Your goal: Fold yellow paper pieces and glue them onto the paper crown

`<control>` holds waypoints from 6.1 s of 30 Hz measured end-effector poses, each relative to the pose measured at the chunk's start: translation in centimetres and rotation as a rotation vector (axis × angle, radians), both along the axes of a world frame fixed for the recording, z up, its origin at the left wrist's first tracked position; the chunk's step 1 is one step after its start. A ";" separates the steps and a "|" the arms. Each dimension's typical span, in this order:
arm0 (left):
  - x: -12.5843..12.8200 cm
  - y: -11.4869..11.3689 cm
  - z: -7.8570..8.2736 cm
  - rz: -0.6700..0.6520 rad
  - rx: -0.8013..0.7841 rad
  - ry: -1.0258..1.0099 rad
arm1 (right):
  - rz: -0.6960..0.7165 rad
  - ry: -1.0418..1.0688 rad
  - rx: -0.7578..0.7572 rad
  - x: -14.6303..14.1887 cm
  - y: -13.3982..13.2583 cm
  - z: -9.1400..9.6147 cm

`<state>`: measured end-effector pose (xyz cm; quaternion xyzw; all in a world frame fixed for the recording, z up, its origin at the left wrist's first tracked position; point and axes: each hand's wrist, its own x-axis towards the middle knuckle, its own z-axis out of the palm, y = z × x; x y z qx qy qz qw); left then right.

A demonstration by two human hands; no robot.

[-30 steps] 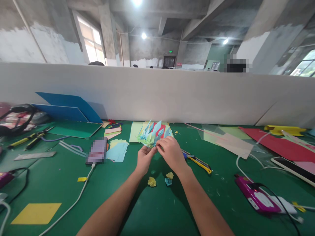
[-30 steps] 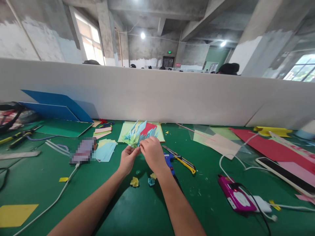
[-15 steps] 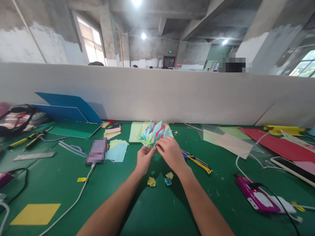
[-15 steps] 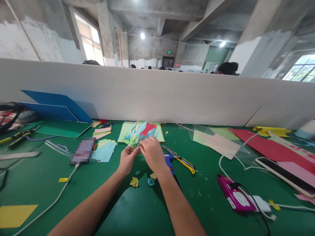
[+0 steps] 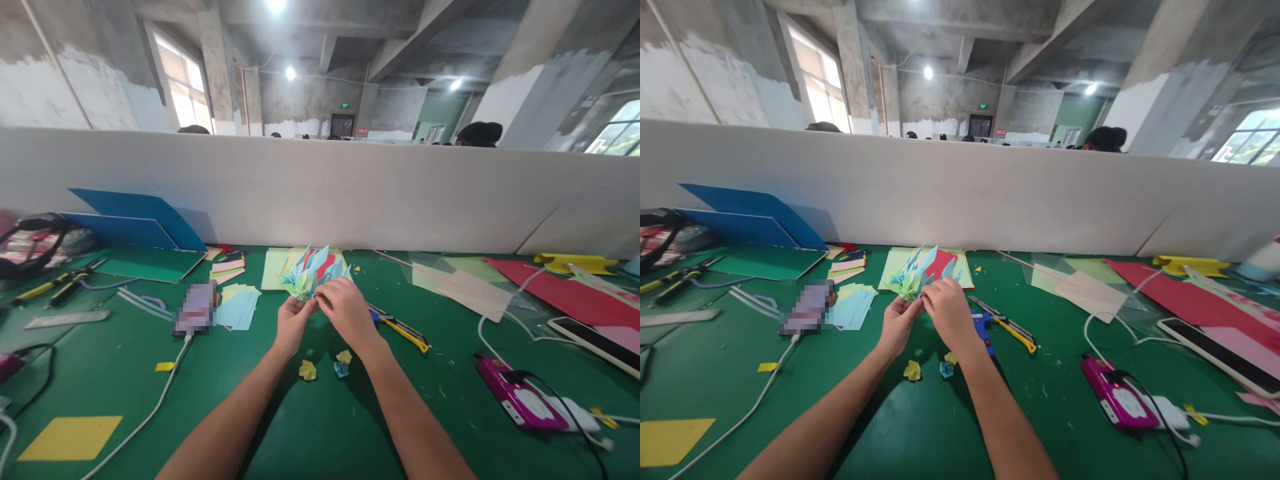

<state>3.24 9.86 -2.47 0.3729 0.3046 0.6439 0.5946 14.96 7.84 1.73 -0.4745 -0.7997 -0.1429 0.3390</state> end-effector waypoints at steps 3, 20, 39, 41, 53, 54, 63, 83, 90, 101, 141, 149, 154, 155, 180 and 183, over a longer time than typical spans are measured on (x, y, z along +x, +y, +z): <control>0.0 -0.1 0.0 0.000 0.001 -0.003 | 0.002 0.004 0.005 0.0 -0.2 0.1; -0.9 -3.1 1.2 0.024 0.014 -0.031 | 0.061 0.006 0.064 -0.8 -3.5 2.0; -1.6 -4.0 0.7 0.087 -0.065 -0.194 | 0.045 0.310 0.242 -1.3 -5.1 0.4; -2.0 -3.7 0.6 0.100 -0.072 -0.218 | 0.026 0.424 0.273 -0.5 -4.9 -0.3; -2.2 -3.4 1.1 0.068 -0.094 -0.296 | 0.040 0.233 0.171 1.3 -2.6 -5.1; -2.1 -3.4 1.1 0.059 -0.093 -0.292 | 0.046 0.223 0.202 1.2 -2.5 -5.2; -1.9 -3.6 0.7 -0.007 -0.101 -0.261 | -0.025 0.284 0.328 1.3 -2.0 -6.2; -0.7 -4.9 0.6 -0.202 -0.023 -0.145 | 0.009 0.324 0.397 0.7 -2.6 -5.7; -1.1 -4.9 0.5 -0.148 -0.083 -0.117 | 0.073 0.274 0.295 0.9 -3.4 -4.7; -1.9 -3.8 0.4 -0.029 -0.088 -0.222 | -0.414 0.539 -0.347 8.8 -5.1 -8.2; -1.7 -5.7 1.2 -0.030 -0.015 -0.141 | 0.014 0.581 -0.152 3.3 -11.3 -2.8; -1.7 -5.8 1.2 -0.031 -0.021 -0.133 | -0.046 0.469 -0.112 3.0 -11.5 -2.9; -1.7 -5.8 1.3 -0.031 -0.015 -0.128 | -0.051 0.423 -0.115 3.1 -11.6 -3.0; -1.7 -5.8 1.3 -0.032 -0.013 -0.127 | -0.052 0.417 -0.106 3.1 -11.6 -3.0; -1.7 -5.7 1.1 0.000 -0.014 -0.136 | -0.040 0.446 -0.108 3.4 -11.4 -3.2; -1.8 -5.6 1.0 0.025 -0.017 -0.143 | -0.022 0.543 -0.204 3.7 -10.9 -3.8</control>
